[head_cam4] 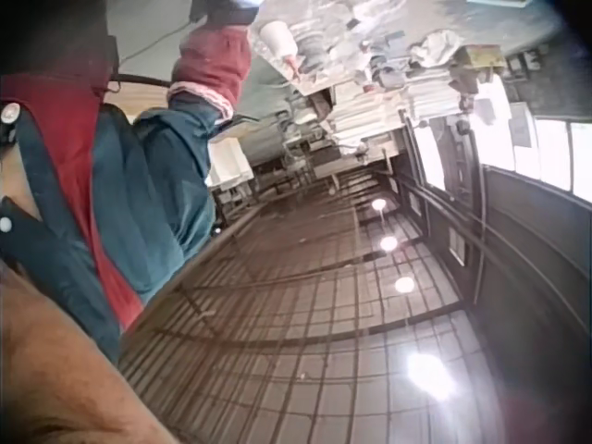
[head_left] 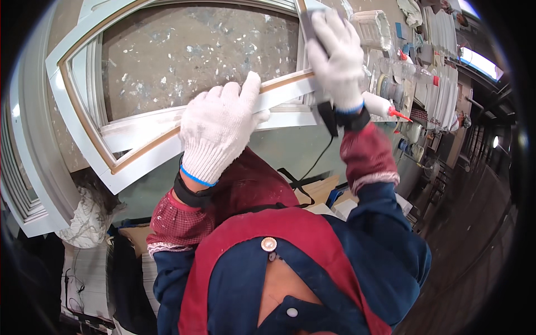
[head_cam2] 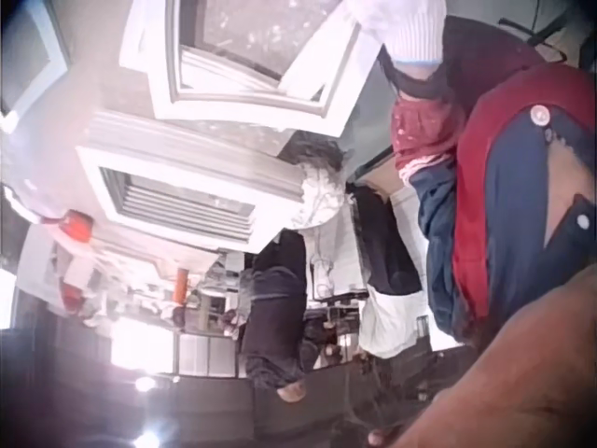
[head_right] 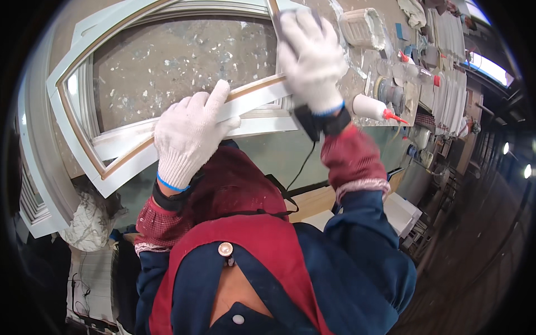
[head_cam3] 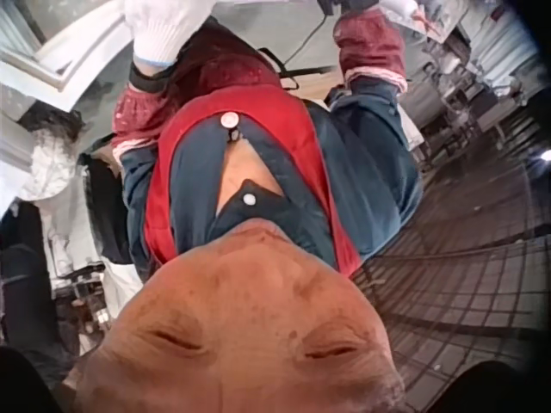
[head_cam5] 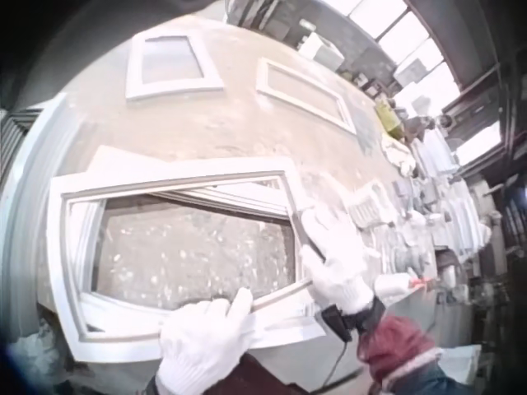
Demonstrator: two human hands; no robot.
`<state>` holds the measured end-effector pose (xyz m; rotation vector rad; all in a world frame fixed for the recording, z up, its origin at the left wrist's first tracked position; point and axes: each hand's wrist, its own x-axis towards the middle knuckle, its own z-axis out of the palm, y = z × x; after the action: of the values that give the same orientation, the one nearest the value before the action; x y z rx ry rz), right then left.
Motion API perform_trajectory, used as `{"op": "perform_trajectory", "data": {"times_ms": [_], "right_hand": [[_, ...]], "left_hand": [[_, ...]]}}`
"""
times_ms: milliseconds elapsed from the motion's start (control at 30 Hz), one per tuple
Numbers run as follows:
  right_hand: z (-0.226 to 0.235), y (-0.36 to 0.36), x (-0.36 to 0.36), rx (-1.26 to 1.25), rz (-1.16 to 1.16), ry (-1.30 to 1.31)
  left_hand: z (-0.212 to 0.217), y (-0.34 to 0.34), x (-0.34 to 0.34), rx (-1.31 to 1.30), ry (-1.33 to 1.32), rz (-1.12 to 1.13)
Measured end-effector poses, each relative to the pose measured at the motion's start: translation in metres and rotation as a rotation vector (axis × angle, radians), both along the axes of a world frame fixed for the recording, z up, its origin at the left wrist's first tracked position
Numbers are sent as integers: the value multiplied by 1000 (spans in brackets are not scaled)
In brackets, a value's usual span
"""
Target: Sanding and cleaning wooden frames at a workbench in a manufacturing environment.
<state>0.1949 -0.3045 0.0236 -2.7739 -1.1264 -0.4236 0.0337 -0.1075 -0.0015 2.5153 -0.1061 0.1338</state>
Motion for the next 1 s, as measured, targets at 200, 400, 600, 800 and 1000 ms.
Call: {"op": "perform_trajectory", "data": {"times_ms": [200,400,600,800,1000], "right_hand": [[34,-30,11,547,-224,647],[24,-40,-17,-112,148,179],[3,23,69,-112,192,-102],[19,-10,50,-182,342,-21],[25,1,112,-169,579,-86]], "left_hand": [[-3,3,3,13,-12,-14],[2,4,5,19,38,-46],[7,3,7,1,60,-54],[5,3,7,-20,87,-81],[6,2,8,13,108,-73]]}}
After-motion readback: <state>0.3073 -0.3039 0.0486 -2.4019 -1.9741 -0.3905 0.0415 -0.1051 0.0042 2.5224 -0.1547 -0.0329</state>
